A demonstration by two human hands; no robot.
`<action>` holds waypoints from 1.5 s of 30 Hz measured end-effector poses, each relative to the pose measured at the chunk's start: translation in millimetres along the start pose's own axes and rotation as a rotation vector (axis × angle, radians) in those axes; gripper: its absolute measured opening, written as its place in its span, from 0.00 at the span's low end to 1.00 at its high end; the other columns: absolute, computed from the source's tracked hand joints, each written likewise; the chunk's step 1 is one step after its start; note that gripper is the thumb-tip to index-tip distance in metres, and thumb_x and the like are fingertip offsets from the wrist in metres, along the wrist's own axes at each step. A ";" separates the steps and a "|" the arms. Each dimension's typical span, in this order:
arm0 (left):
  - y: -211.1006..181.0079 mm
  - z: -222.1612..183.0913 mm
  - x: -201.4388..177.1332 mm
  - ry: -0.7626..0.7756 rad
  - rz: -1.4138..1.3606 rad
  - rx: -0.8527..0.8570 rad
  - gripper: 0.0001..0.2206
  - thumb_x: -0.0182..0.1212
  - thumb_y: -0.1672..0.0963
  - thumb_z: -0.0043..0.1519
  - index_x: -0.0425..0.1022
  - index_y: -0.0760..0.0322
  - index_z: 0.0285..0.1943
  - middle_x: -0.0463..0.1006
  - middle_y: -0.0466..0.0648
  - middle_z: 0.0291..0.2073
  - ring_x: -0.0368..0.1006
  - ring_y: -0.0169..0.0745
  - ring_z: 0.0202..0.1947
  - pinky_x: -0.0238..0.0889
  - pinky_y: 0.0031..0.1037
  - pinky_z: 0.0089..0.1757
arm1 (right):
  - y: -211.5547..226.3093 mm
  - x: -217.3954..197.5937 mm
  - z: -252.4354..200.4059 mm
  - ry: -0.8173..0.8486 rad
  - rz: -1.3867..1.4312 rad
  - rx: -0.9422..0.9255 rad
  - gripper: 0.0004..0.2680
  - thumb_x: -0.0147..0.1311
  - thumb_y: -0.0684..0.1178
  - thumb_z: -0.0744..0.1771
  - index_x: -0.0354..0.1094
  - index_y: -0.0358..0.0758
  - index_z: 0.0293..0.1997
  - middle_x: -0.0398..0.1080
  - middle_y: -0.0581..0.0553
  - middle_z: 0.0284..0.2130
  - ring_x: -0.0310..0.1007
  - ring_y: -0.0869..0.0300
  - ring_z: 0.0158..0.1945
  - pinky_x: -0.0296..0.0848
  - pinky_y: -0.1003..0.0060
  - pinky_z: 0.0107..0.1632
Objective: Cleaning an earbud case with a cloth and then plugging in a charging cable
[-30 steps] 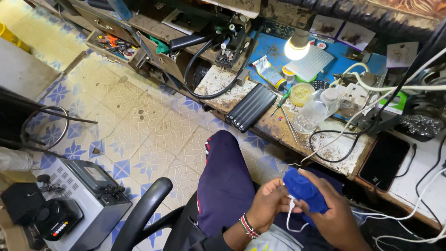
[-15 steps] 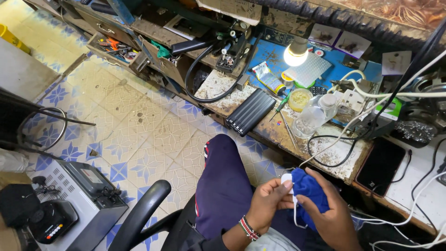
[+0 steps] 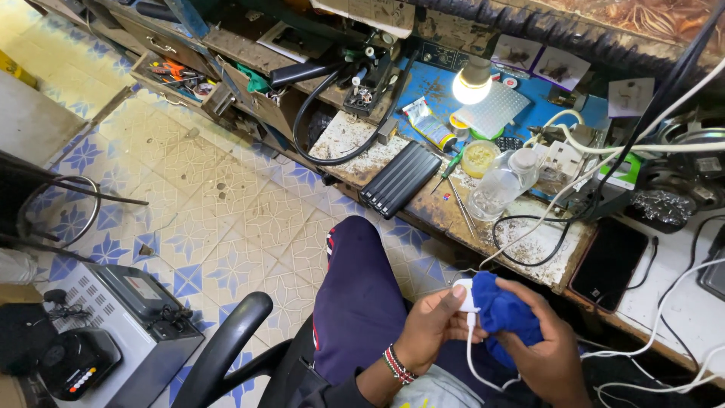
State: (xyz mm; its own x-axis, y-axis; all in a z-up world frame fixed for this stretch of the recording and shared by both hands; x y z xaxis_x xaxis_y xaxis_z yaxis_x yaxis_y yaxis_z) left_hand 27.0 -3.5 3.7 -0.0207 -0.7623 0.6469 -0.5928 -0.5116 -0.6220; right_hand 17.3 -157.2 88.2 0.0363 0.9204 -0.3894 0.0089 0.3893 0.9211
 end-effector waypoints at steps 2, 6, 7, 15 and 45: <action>4.9 5.4 -0.2 0.039 0.040 0.092 0.12 0.62 0.53 0.68 0.72 0.68 0.48 0.82 0.56 0.32 0.81 0.39 0.31 0.78 0.23 0.38 | 2.2 2.6 4.6 -0.015 -0.003 0.090 0.26 0.65 0.49 0.58 0.68 0.42 0.64 0.73 0.46 0.60 0.70 0.61 0.63 0.65 0.64 0.66; 3.2 -0.2 5.3 0.080 0.084 0.112 0.12 0.66 0.55 0.65 0.71 0.67 0.48 0.82 0.54 0.36 0.80 0.36 0.33 0.77 0.19 0.39 | 4.3 3.7 4.1 -0.073 0.033 0.172 0.24 0.63 0.51 0.59 0.68 0.43 0.62 0.73 0.46 0.58 0.72 0.61 0.60 0.66 0.64 0.64; 2.8 -0.3 5.5 0.079 0.092 0.090 0.11 0.65 0.55 0.66 0.71 0.68 0.49 0.82 0.55 0.37 0.80 0.37 0.33 0.77 0.20 0.39 | 1.9 3.8 4.6 -0.061 0.018 0.152 0.21 0.64 0.51 0.59 0.71 0.43 0.58 0.76 0.48 0.53 0.74 0.62 0.55 0.68 0.66 0.61; -0.3 -1.3 3.1 0.133 -0.037 0.025 0.14 0.62 0.51 0.68 0.74 0.68 0.47 0.82 0.54 0.34 0.80 0.39 0.31 0.78 0.22 0.38 | -10.2 -3.5 1.9 0.010 -0.012 -0.054 0.22 0.63 0.46 0.59 0.70 0.41 0.60 0.75 0.45 0.57 0.73 0.59 0.61 0.66 0.64 0.65; -8.2 -3.2 12.9 0.074 0.068 0.043 0.28 0.62 0.57 0.62 0.69 0.58 0.75 0.75 0.39 0.63 0.70 0.21 0.52 0.74 0.11 0.40 | -21.0 16.2 -4.8 0.041 -0.416 -0.132 0.30 0.63 0.59 0.61 0.57 0.64 0.73 0.53 0.39 0.68 0.54 0.45 0.68 0.54 0.48 0.67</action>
State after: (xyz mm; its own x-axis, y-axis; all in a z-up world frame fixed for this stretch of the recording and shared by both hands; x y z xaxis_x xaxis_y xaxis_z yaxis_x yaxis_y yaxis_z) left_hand 28.9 -7.9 18.5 -0.1197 -0.7653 0.6325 -0.5527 -0.4779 -0.6828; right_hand 12.8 -150.3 62.6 0.0170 0.6841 -0.7292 -0.1130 0.7259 0.6784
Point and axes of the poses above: each hand's wrist, its own z-axis towards the middle knuckle, its own x-axis out of the palm, y = z × x, the point moved 5 cm from there along z, towards the middle knuckle
